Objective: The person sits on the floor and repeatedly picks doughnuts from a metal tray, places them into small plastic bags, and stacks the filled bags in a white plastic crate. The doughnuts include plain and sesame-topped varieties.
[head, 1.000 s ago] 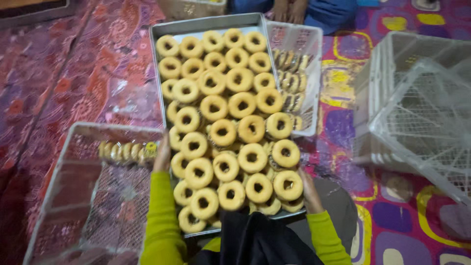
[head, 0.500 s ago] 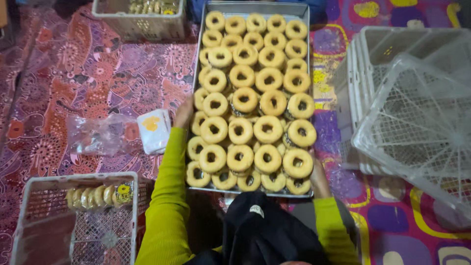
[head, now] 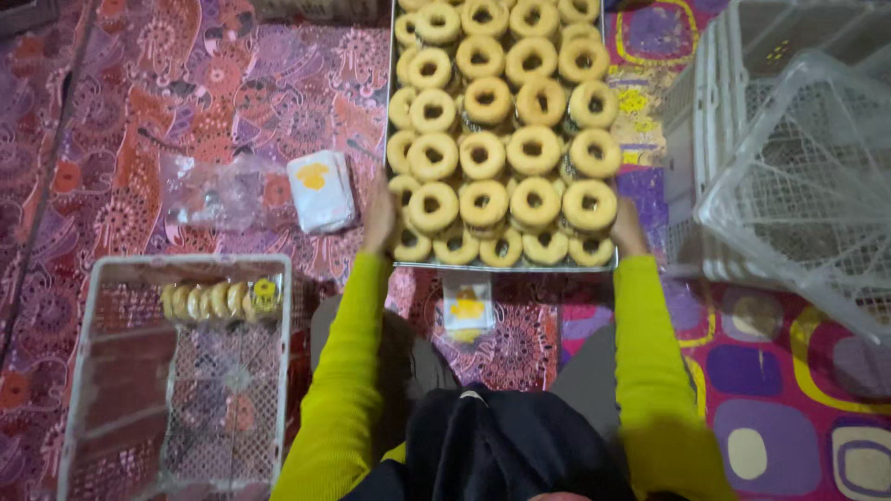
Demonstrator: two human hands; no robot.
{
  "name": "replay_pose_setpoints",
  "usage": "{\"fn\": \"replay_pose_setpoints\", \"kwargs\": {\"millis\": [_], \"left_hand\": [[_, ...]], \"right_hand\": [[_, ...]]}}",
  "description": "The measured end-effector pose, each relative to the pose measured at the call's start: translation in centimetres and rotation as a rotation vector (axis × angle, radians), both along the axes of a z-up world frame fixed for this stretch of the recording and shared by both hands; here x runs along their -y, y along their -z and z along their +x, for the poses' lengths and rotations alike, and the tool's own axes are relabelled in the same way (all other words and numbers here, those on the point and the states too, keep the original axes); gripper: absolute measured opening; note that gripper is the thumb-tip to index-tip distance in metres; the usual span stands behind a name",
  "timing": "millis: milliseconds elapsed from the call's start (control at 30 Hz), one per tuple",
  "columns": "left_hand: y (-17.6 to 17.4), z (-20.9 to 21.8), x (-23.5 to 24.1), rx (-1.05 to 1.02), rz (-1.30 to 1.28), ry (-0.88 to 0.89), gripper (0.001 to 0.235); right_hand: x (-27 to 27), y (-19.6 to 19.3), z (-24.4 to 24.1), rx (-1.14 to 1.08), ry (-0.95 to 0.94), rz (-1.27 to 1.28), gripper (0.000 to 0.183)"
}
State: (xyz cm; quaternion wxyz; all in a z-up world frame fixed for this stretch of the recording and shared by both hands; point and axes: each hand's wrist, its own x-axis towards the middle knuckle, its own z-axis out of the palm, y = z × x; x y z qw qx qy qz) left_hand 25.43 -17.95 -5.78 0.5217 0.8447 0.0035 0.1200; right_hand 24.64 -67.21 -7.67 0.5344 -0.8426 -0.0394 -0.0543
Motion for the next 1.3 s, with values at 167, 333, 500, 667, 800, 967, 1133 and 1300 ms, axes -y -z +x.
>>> {"fn": "replay_pose_setpoints", "kwargs": {"millis": [167,333,500,667,800,967,1133,1300], "left_hand": [[-4.6,4.0,0.0,-0.235,-0.82,0.125,0.07],[-3.2,4.0,-2.3,-0.275,-0.905,0.201,0.077],[-1.0,2.7,-3.0,-0.112,-0.645,0.185,0.089],[0.4,1.6,-4.9,-0.022,-0.786,0.13,0.092],[5.0,-4.2,-8.6,0.011,-0.889,-0.563,0.072],[13.7,-13.7,-0.2,-0.285,-0.497,-0.312,0.041],[15.9,-16.1,7.2,-0.577,0.394,-0.069,0.059],[11.7,-14.1,5.5,-0.616,0.511,0.114,0.051]], "right_hand": [[-3.0,-3.5,5.1,-0.157,0.128,0.29,0.03],[-5.0,-4.7,3.2,-0.053,0.108,0.263,0.031],[-5.1,-3.9,0.0,-0.139,0.242,0.205,0.035],[-2.9,-2.4,-2.1,-0.326,0.173,0.726,0.053],[-3.1,1.6,-8.4,-0.154,0.854,0.633,0.046],[-11.8,11.1,-16.8,-0.452,0.324,0.174,0.036],[-21.1,14.1,-15.9,-0.261,0.162,-0.19,0.037],[-20.7,10.5,-16.1,-0.202,0.307,0.296,0.031]]}}
